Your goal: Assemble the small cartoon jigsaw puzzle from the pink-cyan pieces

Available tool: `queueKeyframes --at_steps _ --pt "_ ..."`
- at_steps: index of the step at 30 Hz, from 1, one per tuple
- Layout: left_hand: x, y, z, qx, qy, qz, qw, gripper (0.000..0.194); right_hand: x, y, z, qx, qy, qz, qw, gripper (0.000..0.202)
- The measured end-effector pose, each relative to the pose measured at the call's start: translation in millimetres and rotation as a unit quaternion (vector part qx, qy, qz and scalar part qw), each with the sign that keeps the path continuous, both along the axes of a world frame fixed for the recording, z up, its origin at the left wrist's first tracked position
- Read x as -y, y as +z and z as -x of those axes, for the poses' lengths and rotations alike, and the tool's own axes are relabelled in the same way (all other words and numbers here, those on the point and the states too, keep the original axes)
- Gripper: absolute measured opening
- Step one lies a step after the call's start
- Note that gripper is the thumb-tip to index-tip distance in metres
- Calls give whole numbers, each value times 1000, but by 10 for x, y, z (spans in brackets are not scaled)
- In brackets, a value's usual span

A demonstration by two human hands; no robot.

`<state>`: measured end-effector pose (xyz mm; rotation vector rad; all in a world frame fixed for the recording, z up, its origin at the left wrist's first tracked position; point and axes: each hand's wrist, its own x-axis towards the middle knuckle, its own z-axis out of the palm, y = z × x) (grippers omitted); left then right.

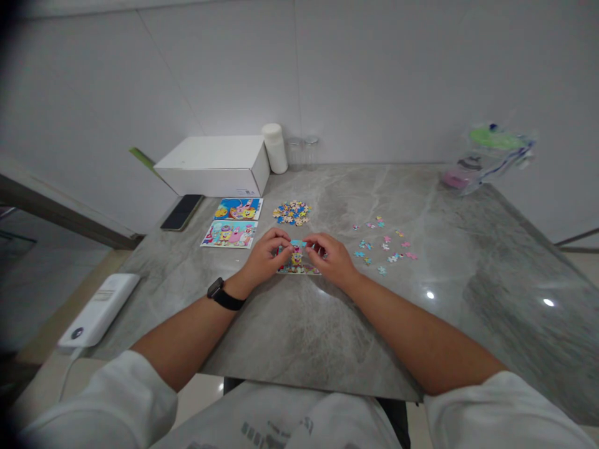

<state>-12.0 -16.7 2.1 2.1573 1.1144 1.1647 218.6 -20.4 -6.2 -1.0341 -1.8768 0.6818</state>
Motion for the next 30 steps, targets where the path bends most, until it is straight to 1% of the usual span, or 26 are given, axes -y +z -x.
queueKeyframes --at_steps 6,9,14,18,20,22,26,28,30 --pt "25 -5 -30 -10 -23 -19 1000 17 21 69 -1 25 16 -25 999 14" --pt "29 0 -31 -19 -31 -19 999 17 7 74 -14 32 23 -34 999 12" --pt "31 5 -34 -32 -46 -14 998 18 -3 51 -6 39 37 -21 998 12" --pt "41 -1 -42 -46 -47 -4 998 19 8 80 3 36 54 -21 998 12" --pt "45 5 -37 -51 -46 -3 998 19 -1 100 -14 29 47 -23 998 11" --pt "41 19 -19 -49 -27 -6 998 20 -24 104 -43 11 12 -12 1000 11" --pt "3 32 44 -16 59 -21 998 20 -90 65 -100 -45 -82 39 995 15" --pt "-27 13 70 -1 88 -22 996 20 -115 43 -115 -60 -101 54 992 18" --pt "-51 -15 83 1 98 -16 995 22 -130 29 -120 -61 -103 56 991 20"
